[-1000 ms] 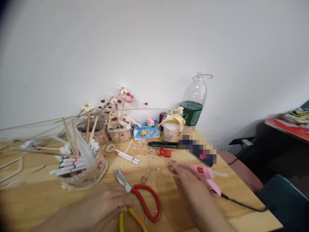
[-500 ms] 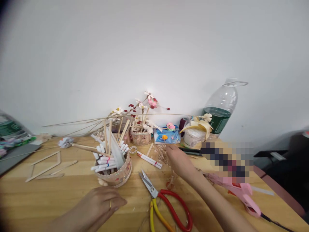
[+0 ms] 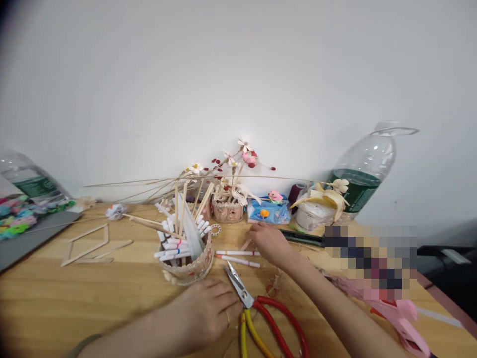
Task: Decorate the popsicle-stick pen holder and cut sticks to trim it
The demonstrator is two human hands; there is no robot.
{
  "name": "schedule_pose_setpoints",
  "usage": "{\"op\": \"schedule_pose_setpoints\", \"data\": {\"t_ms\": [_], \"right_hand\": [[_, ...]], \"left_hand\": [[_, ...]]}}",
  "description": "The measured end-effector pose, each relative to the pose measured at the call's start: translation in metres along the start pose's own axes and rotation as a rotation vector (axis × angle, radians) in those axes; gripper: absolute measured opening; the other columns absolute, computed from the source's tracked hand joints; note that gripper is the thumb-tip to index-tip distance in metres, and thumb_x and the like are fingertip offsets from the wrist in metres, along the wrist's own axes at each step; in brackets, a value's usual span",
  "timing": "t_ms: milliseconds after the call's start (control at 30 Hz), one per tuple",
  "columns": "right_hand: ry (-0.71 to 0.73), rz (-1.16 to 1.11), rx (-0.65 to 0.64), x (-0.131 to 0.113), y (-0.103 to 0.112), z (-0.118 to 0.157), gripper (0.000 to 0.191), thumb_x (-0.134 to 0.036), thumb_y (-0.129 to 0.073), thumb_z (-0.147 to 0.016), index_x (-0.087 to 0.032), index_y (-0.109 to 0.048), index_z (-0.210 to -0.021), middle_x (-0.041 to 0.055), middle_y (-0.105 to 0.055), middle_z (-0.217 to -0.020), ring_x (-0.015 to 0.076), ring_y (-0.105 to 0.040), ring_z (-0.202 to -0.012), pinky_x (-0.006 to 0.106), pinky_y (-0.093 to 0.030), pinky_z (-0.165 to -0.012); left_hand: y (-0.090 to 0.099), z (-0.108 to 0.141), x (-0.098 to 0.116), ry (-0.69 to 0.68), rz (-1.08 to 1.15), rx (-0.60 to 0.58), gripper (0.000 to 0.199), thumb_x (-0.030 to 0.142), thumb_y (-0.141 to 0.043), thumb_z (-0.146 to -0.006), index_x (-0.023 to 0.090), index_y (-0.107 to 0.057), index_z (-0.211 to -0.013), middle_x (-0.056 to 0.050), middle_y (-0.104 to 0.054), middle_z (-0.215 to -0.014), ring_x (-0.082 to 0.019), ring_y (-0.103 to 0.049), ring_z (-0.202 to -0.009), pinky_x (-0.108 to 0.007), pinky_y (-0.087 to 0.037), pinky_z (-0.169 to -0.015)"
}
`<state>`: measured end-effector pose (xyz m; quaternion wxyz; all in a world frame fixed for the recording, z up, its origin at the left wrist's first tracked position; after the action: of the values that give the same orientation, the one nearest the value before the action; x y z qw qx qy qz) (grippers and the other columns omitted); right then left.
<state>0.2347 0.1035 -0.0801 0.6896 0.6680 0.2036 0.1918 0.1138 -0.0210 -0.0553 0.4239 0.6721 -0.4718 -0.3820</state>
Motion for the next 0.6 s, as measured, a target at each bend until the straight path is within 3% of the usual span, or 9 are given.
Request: {"op": "schedule_pose_setpoints", "data": {"t_ms": [100, 233, 400, 533, 600], "right_hand": [[0.017, 0.053, -0.045, -0.005, -0.001, -0.003, 0.021, -0.027, -0.055, -0.09, -0.015, -0.058, -0.106, 0.0065, -0.057, -0.11, 0.0203, -0.055, -0.101, 0.042, -0.047, -0.085], [-0.067, 0.138, -0.097, 0.004, -0.002, -0.005, 0.019, -0.029, -0.055, -0.089, -0.014, -0.059, -0.1, 0.0054, -0.06, -0.102, 0.0179, -0.058, -0.092, 0.038, -0.05, -0.079], [-0.236, 0.212, -0.031, 0.008, 0.016, 0.008, 0.018, -0.027, -0.053, -0.091, -0.014, -0.058, -0.102, 0.0053, -0.059, -0.101, 0.0178, -0.058, -0.091, 0.037, -0.05, -0.077], [-0.136, 0.162, -0.025, -0.026, 0.021, 0.009, 0.02, -0.018, -0.055, -0.088, -0.015, -0.058, -0.107, 0.0078, -0.057, -0.108, 0.0209, -0.052, -0.104, 0.037, -0.046, -0.087], [-0.049, 0.112, -0.07, -0.047, 0.014, 0.005, 0.02, -0.022, -0.059, -0.085, -0.017, -0.059, -0.104, 0.0052, -0.059, -0.103, 0.0204, -0.055, -0.1, 0.034, -0.048, -0.084]], "left_hand": [[-0.009, -0.009, 0.008, -0.025, -0.033, 0.001, 0.013, 0.018, -0.051, -0.085, 0.011, -0.059, -0.093, -0.004, -0.068, -0.084, -0.017, -0.061, -0.075, -0.027, -0.044, -0.059], [-0.021, -0.013, 0.006, 0.002, -0.092, 0.006, 0.012, 0.017, -0.051, -0.085, 0.01, -0.059, -0.092, -0.007, -0.067, -0.083, -0.017, -0.061, -0.074, -0.028, -0.043, -0.056], [-0.025, -0.014, 0.001, 0.054, -0.133, -0.005, 0.008, 0.016, -0.05, -0.084, 0.01, -0.057, -0.085, -0.006, -0.065, -0.074, -0.017, -0.06, -0.067, -0.028, -0.043, -0.052], [-0.022, -0.015, 0.005, 0.028, -0.11, 0.013, 0.012, 0.018, -0.046, -0.087, 0.011, -0.056, -0.089, -0.006, -0.065, -0.074, -0.016, -0.06, -0.068, -0.028, -0.046, -0.06], [-0.015, -0.01, 0.004, 0.033, -0.089, 0.064, 0.018, 0.024, -0.046, -0.088, 0.012, -0.056, -0.096, -0.007, -0.067, -0.079, -0.015, -0.061, -0.072, -0.028, -0.048, -0.065]]}}
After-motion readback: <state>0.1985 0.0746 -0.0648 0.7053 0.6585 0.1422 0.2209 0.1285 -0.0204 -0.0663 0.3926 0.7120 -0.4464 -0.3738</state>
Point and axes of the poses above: each hand's wrist, its own z-axis away from the middle knuckle, its own y-axis out of the back of the hand, x = y × z, the point moved 7 cm from there along -z, towards the middle knuckle
